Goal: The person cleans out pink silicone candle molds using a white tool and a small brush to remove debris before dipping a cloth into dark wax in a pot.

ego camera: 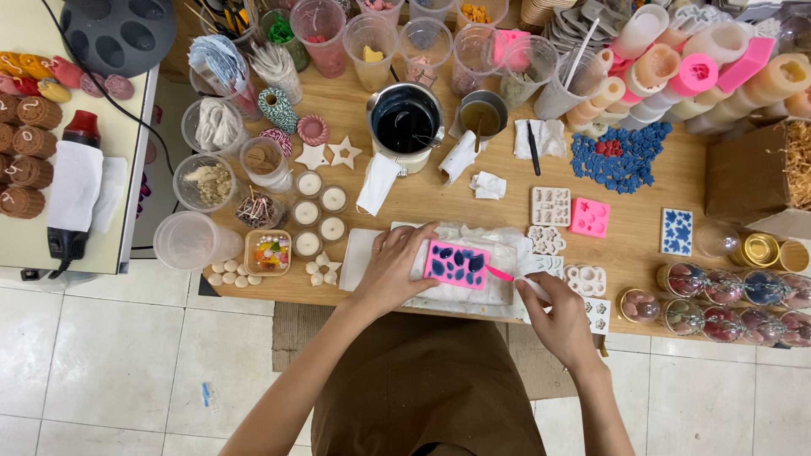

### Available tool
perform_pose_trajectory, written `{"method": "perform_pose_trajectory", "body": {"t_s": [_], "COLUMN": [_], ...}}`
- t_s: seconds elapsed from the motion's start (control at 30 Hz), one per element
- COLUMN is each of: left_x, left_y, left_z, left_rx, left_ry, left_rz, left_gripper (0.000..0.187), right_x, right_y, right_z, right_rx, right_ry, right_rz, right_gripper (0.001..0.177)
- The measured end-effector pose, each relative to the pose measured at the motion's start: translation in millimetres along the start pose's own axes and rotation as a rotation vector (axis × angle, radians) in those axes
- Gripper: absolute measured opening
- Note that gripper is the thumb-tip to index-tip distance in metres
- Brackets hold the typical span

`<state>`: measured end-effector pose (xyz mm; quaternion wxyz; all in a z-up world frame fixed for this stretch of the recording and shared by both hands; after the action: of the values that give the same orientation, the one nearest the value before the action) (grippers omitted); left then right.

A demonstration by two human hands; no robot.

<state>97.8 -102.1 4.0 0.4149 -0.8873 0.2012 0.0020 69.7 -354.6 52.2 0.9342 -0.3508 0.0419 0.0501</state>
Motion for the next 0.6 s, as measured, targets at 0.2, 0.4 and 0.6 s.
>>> {"method": "perform_pose_trajectory", "body": {"t_s": [0.2,0.4,0.6], "left_x": [-4,-2,11], "left_y": [-8,-14,-8], "left_z": [-1,-3,-1], "left_rx": [-0.007,-0.041,-0.016], "left_ry": [0.005,0.059,0.074], "left_rz": [-0.012,0.01,0.123], "left_gripper": [0.101,0.094,0.096], "right_x": [-4,5,9], "right_y": [-4,-5,-12], "right_z": [12,19,18], "right_rx": [-0.127,-0.133,-0.12], "right_ry": [-0.137,-0.108,-0.113], "right_rz": [-0.013,0.007,0.004], "right_gripper": [0.023,0.024,0.026]}}
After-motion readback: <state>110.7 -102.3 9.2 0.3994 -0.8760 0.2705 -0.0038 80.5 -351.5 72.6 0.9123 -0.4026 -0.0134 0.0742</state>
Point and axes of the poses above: each hand's wrist, its own x-axis towards the middle knuckle, its own y-axis out of the palm, z = x × y, the point moved 8 cm from there along x, towards the middle knuckle, and after that the axes turned 5 degrees about x, right-handed, at the moved point
